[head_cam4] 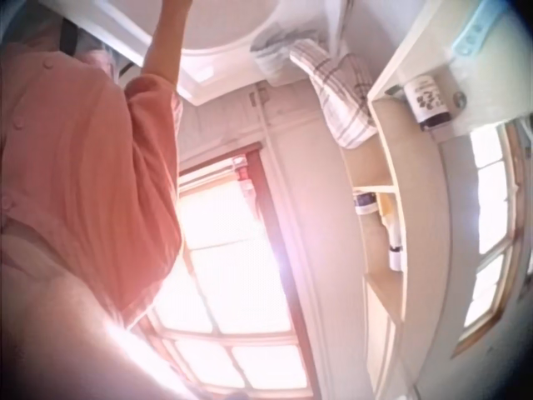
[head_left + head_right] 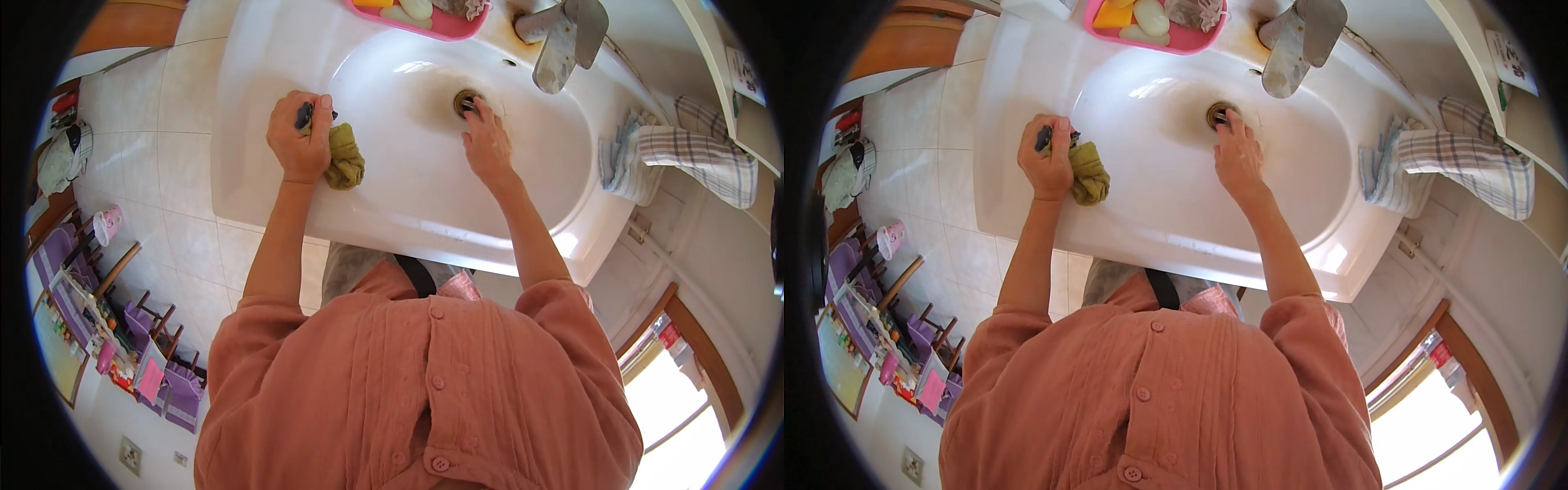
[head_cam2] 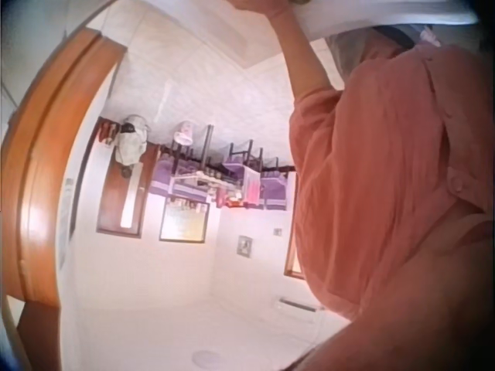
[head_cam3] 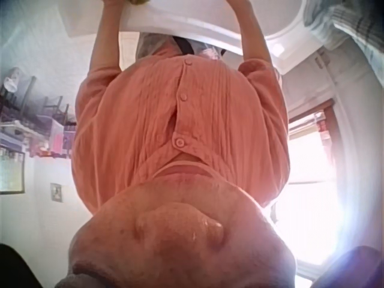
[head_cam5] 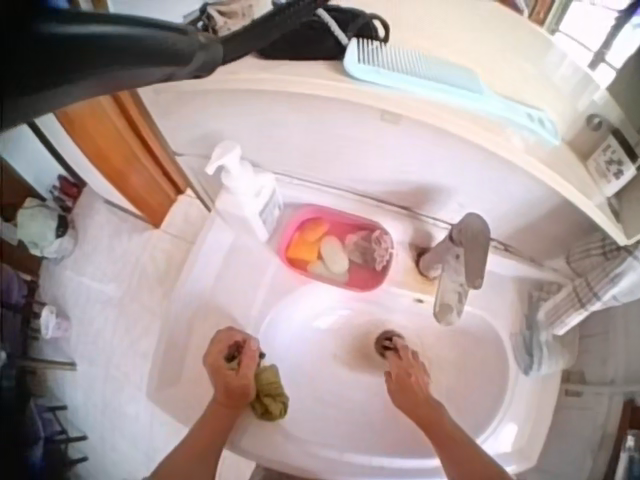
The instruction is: The person washes a dark cloth by hand in a white utility sink. They repeatedly wet, scrub, and rinse the cloth under running water, then wring it out multiple times to remove excess water.
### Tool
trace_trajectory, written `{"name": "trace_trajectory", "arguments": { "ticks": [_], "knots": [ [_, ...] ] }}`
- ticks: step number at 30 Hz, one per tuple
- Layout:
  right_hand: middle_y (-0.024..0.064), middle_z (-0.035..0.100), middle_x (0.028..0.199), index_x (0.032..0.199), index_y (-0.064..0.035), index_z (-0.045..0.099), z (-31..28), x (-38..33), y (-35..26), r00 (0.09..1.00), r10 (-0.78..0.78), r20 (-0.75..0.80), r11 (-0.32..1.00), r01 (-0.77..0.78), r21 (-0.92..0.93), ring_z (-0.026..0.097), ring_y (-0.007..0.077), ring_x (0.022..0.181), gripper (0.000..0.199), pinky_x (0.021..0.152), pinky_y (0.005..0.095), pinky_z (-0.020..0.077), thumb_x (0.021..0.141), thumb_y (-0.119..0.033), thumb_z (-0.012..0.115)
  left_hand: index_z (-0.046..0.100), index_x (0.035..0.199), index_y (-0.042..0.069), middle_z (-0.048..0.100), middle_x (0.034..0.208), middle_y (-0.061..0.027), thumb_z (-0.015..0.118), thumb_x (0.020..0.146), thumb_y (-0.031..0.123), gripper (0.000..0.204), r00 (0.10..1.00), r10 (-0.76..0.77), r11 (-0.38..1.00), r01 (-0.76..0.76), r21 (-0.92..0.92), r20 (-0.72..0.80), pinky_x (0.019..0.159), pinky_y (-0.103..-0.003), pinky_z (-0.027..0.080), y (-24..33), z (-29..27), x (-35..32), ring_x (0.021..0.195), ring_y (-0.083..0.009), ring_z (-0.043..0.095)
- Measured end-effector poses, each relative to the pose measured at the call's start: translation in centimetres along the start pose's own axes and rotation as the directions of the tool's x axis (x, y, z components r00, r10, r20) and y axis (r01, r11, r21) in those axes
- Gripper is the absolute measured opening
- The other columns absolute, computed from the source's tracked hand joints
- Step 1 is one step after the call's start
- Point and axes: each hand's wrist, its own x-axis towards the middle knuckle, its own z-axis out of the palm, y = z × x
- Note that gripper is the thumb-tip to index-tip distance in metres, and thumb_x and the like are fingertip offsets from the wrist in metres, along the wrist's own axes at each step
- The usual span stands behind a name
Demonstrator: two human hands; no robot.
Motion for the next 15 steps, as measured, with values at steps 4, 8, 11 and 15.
{"name": "trace_trajectory", "arguments": {
  "ticks": [4,8,11,15],
  "knots": [
    [0.0075,0.045,0.146,0.126,-0.0064,0.059,0.1,-0.2,-0.4,1.0,0.0,-0.012,1.0,0.0,0.016,0.048,0.0311,0.128,0.041,0.101,0.0458,0.0456,0.085,-0.006,0.067,0.061,0.074,0.007,0.061,0.073,-0.0043,0.07,0.088,0.012,0.017,1.0,0.008,1.0,-0.008,0.013,0.006,0.066,-0.035,0.044,0.0,-0.1,0.1,0.07,-0.0242,0.055],
    [0.0077,0.046,0.145,0.128,-0.0071,0.059,-0.1,-0.6,-0.6,1.0,0.004,-0.015,1.0,-0.004,0.028,0.048,0.0309,0.128,0.043,0.102,0.0456,0.045,0.085,-0.006,0.068,0.061,0.075,0.007,0.061,0.073,-0.004,0.07,0.087,0.012,0.017,1.0,0.003,1.0,-0.004,0.02,0.016,0.066,-0.035,0.044,0.0,-0.1,0.1,0.07,-0.0243,0.055],
    [0.0077,0.046,0.146,0.129,-0.0076,0.057,0.8,-1.0,-0.2,1.0,-0.01,-0.014,1.0,0.011,0.02,0.047,0.03,0.13,0.044,0.103,0.0462,0.0439,0.086,-0.007,0.067,0.061,0.075,0.007,0.061,0.074,-0.0039,0.07,0.087,0.012,0.016,1.0,0.007,1.0,-0.007,0.019,0.015,0.066,-0.035,0.044,0.1,-0.1,0.1,0.07,-0.0241,0.055],
    [0.0099,0.045,0.149,0.133,-0.006,0.054,0.8,-1.2,-0.4,1.0,-0.026,0.002,0.999,0.026,-0.019,0.045,0.0297,0.134,0.05,0.104,0.0457,0.0429,0.086,-0.007,0.068,0.061,0.075,0.007,0.062,0.075,-0.0033,0.069,0.087,0.012,0.015,1.0,-0.013,1.0,0.013,0.008,0.015,0.066,-0.035,0.044,-0.1,0.0,0.0,0.071,-0.0237,0.055]
  ]
}}
